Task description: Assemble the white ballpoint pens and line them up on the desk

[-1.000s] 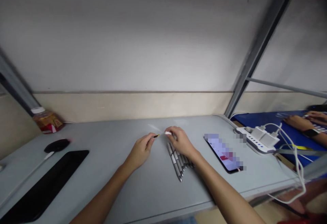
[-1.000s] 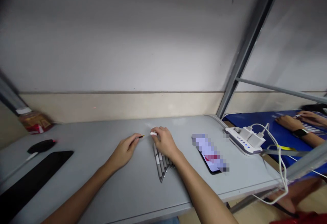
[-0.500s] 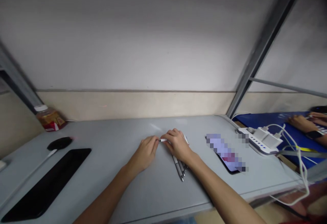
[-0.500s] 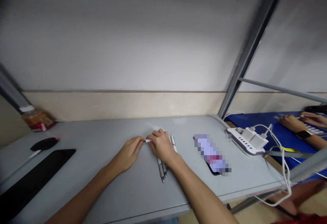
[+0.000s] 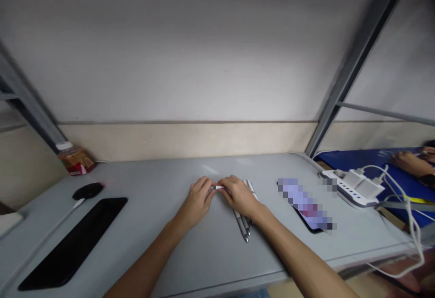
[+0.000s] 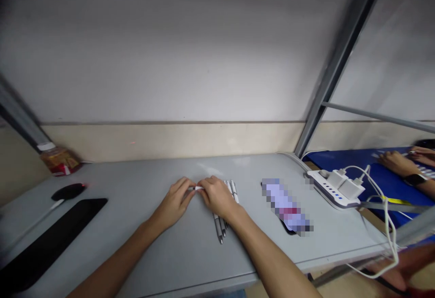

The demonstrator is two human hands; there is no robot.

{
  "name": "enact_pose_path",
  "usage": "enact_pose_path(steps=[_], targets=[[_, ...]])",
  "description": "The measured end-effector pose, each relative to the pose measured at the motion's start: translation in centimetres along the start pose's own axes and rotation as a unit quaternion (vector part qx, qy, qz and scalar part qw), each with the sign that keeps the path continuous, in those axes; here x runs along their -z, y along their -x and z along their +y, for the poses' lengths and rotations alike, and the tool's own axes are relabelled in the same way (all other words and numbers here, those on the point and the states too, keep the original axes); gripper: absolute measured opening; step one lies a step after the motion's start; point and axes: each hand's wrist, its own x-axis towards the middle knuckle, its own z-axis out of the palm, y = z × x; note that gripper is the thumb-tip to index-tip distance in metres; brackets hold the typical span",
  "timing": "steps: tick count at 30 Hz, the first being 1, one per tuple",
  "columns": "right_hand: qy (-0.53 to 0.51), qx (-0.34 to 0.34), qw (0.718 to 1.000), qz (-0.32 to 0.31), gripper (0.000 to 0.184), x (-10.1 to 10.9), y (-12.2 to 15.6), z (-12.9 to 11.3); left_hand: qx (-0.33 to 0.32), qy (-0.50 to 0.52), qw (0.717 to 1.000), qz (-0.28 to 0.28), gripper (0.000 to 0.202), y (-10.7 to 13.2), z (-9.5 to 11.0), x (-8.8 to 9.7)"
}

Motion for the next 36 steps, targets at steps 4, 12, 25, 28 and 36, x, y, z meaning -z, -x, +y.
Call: enact_pose_path(steps=[4, 12, 25, 28, 36], targets=[[0.037, -0.011, 0.999, 0.003, 0.018, 0.38, -0.03, 0.01, 0.035, -0.027, 0.999, -0.010, 0.025, -0.04, -0.17, -0.06], [0.041, -0.014, 0.999, -0.025, 0.018, 0.29, -0.12, -0.23, 0.026, 0.001, 1.000, -0.008, 0.015, -0.08, -0.18, 0.31], [0.032, -0.012, 0.999, -0.015, 0.020, 0.28, -0.03, -0.34, 0.034, -0.042, 0.998, -0.024, 0.022, -0.03, 0.10, 0.40], [0.031, -0.009, 0.999, -0.013, 0.020, 0.18, -0.07, -0.31, 0.040, -0.053, 0.997, -0.033, 0.028, -0.07, 0.17, 0.50], [-0.025, -0.013, 0.999, -0.037, 0.020, 0.30, 0.15, -0.08, 0.025, -0.044, 0.998, -0.023, 0.016, 0.07, 0.32, 0.59]])
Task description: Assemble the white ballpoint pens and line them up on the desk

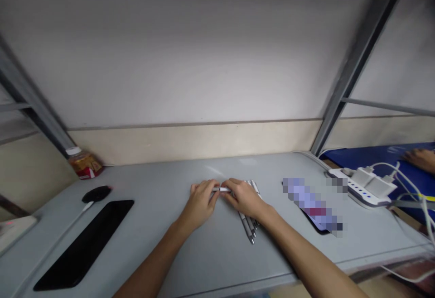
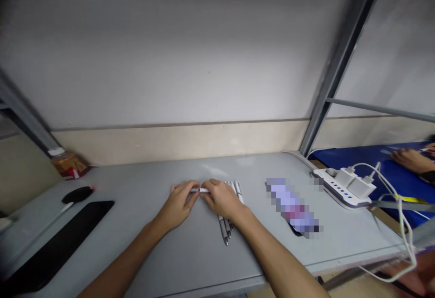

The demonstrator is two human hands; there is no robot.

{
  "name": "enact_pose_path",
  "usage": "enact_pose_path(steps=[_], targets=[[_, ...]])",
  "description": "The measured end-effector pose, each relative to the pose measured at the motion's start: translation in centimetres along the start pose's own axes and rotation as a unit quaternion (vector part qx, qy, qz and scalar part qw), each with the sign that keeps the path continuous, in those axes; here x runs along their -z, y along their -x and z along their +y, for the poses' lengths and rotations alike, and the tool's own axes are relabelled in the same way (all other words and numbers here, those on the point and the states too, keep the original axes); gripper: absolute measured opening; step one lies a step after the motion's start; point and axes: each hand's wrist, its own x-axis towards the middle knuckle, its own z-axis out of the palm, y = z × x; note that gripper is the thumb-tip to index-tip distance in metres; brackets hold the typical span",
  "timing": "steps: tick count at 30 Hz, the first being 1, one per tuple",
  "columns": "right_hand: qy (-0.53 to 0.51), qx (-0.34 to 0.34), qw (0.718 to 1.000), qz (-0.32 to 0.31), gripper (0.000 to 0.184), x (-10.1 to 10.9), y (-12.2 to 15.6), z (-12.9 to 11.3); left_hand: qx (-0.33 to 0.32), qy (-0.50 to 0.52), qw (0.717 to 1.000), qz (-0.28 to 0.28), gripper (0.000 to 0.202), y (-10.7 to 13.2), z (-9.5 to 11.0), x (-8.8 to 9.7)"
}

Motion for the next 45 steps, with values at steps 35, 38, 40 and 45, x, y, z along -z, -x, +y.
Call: enact_pose_path(steps=[35, 38, 40, 45], targets=[[-0.112, -0.041, 0.993, 0.010, 0.031, 1.1, 0.0, 0.3, -0.073, -0.051, 0.996, 0.005, 0.024, -0.5, -1.7, 0.9], [-0.070, -0.009, 0.997, 0.033, 0.029, 1.3, 0.1, 0.4, -0.045, -0.005, 0.999, 0.014, 0.022, -0.6, -2.1, 0.9], [-0.040, -0.004, 0.999, 0.015, 0.031, 1.2, 0.1, 0.5, -0.036, 0.014, 0.999, 0.016, 0.022, -0.6, -2.3, 0.9], [-0.048, -0.032, 0.998, -0.022, 0.035, 1.2, 0.2, 0.4, -0.048, 0.018, 0.999, 0.005, 0.026, -0.5, -2.4, 1.1]])
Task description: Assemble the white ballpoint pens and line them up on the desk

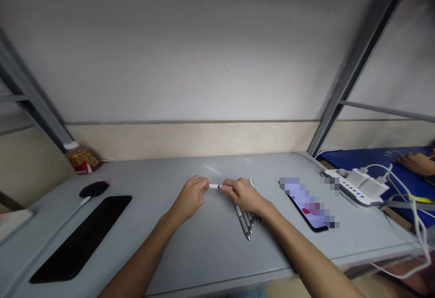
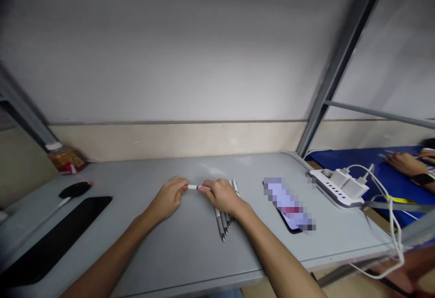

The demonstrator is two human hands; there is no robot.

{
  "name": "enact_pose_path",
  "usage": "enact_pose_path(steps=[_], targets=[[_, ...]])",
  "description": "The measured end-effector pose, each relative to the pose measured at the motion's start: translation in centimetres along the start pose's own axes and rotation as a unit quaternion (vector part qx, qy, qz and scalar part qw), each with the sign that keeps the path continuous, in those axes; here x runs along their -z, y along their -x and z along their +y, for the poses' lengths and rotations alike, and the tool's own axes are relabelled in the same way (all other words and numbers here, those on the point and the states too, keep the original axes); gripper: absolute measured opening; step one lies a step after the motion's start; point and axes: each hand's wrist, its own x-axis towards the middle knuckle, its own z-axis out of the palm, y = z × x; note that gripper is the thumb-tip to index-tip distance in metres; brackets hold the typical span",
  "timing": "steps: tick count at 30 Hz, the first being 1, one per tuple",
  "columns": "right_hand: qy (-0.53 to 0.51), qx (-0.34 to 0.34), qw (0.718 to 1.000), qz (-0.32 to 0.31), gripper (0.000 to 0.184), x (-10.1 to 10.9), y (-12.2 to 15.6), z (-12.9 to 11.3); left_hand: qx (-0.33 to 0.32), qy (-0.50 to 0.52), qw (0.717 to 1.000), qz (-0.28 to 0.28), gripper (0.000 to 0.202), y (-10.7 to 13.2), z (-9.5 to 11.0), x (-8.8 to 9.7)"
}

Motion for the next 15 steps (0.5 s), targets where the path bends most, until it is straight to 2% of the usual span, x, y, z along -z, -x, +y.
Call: enact_pose_path(steps=[3, 5, 9, 13, 15], targets=[[-0.107, -0.020, 0.994, -0.001, 0.035, 0.0, -0.1, 0.0, 0.001, 0.010, 1.000, 0.003, 0.026, 0.0, 0.1, 0.2], [-0.216, -0.053, 0.974, 0.027, 0.030, -0.1, -0.3, 0.1, 0.009, 0.023, 1.000, 0.012, 0.023, -0.1, 0.4, 0.2], [-0.435, -0.128, 0.884, 0.113, 0.034, -0.5, -0.9, 0.6, 0.021, 0.056, 0.998, 0.017, 0.020, -0.2, 1.3, 0.2], [-0.570, -0.135, 0.796, 0.152, 0.031, -0.5, -1.4, 0.8, 0.009, 0.077, 0.997, -0.001, 0.021, 0.0, 2.1, 0.1], [-0.626, -0.152, 0.742, 0.186, 0.029, -0.3, -1.6, 0.9, 0.009, 0.085, 0.996, -0.012, 0.022, 0.0, 2.3, 0.2]])
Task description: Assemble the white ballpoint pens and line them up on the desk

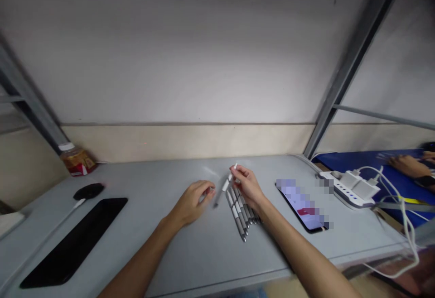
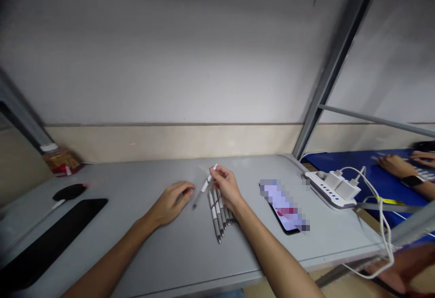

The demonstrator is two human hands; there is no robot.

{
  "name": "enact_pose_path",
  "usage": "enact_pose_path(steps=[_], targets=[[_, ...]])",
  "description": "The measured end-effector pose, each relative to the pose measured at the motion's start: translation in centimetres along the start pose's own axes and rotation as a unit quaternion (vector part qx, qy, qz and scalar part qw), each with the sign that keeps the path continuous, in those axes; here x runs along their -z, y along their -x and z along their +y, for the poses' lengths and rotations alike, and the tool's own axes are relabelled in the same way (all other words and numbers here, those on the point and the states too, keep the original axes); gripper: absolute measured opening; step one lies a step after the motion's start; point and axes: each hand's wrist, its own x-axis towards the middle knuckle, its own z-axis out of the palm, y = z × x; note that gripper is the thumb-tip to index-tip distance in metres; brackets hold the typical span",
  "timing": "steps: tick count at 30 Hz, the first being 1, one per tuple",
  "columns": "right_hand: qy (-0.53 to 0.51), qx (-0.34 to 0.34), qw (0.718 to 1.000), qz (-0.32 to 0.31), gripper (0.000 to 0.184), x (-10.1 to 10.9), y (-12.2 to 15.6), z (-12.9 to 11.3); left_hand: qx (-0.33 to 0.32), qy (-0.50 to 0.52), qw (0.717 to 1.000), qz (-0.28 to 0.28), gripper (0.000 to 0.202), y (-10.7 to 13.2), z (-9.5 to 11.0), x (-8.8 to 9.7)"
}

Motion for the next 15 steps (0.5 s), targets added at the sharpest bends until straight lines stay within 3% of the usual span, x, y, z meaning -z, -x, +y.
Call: enact_pose_path(steps=[3, 7, 10, 15], targets=[[-0.120, -0.056, 0.991, 0.026, 0.031, 0.3, -0.2, -0.4, 0.002, -0.003, 1.000, -0.007, 0.026, 0.0, 0.1, 0.1], [-0.226, -0.079, 0.971, -0.011, 0.028, 0.8, -0.2, -1.1, 0.001, -0.022, 1.000, 0.000, 0.032, -0.1, -0.2, 0.1], [-0.239, -0.049, 0.969, -0.022, 0.037, 0.7, -0.1, -1.5, 0.000, -0.031, 0.999, 0.007, 0.035, -0.2, -0.4, 0.0], [-0.236, -0.034, 0.970, -0.041, 0.023, 0.8, -0.1, -1.5, 0.004, -0.040, 0.999, 0.010, 0.036, -0.2, -0.6, -0.2]])
